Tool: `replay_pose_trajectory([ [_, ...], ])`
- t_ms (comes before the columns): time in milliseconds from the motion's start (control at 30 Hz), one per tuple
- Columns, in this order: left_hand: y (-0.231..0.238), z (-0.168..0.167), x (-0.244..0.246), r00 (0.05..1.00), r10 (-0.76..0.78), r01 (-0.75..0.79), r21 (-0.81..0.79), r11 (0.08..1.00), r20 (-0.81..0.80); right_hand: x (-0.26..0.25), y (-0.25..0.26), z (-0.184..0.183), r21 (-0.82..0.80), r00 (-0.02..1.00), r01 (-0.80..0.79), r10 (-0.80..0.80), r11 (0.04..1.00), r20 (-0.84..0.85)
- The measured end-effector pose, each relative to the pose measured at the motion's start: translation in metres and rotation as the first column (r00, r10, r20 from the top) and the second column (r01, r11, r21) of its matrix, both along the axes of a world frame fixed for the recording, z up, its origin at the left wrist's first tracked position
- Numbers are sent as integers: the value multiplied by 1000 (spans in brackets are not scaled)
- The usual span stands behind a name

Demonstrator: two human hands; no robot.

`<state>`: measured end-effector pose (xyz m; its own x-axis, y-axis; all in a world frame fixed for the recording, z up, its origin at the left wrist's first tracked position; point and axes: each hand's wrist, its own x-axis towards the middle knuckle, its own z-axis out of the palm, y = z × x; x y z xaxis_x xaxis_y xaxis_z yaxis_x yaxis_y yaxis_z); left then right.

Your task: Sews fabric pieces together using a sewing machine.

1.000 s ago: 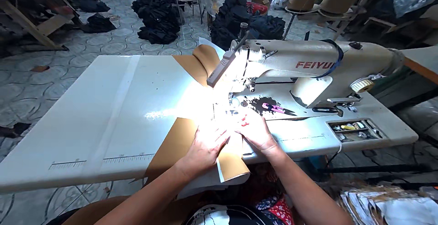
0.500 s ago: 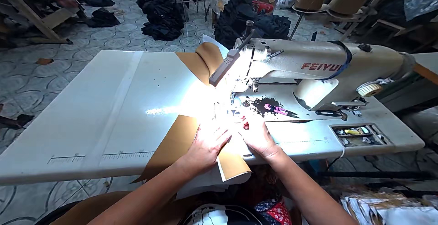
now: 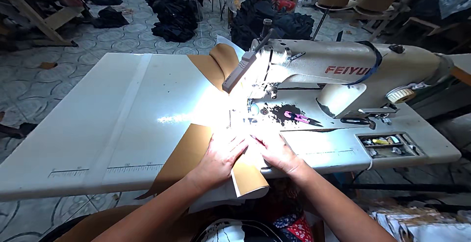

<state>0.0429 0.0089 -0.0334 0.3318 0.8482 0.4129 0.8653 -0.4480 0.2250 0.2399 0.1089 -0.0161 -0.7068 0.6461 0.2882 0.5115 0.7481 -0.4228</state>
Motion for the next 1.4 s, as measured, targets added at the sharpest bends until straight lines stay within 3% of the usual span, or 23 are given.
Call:
replay_pose_trajectory([
  [233, -1, 0, 0, 1000, 15, -15, -10, 1000, -16, 2, -2, -6, 44, 997, -19, 22, 999, -74],
  [467, 3, -2, -4, 1000, -14, 15, -30, 999, 18, 1, -4, 2, -1, 999, 13, -13, 1000, 30],
  [733, 68, 11, -35, 960, -278, 281, -186, 941, 45, -14, 29, 18, -96, 971, 133, -110, 986, 214],
  [1000, 102, 13, -46, 958, -285, 273, -228, 935, -22, -27, 52, 28, -202, 957, 232, -186, 952, 222],
  [1233, 106, 16, -47, 965, -262, 242, -328, 913, -19, -26, 58, 14, -178, 969, 240, -224, 954, 104],
  [1400, 108, 15, -49, 962, -272, 257, -310, 915, -5, -28, 59, 16, -170, 962, 252, -228, 953, 147],
])
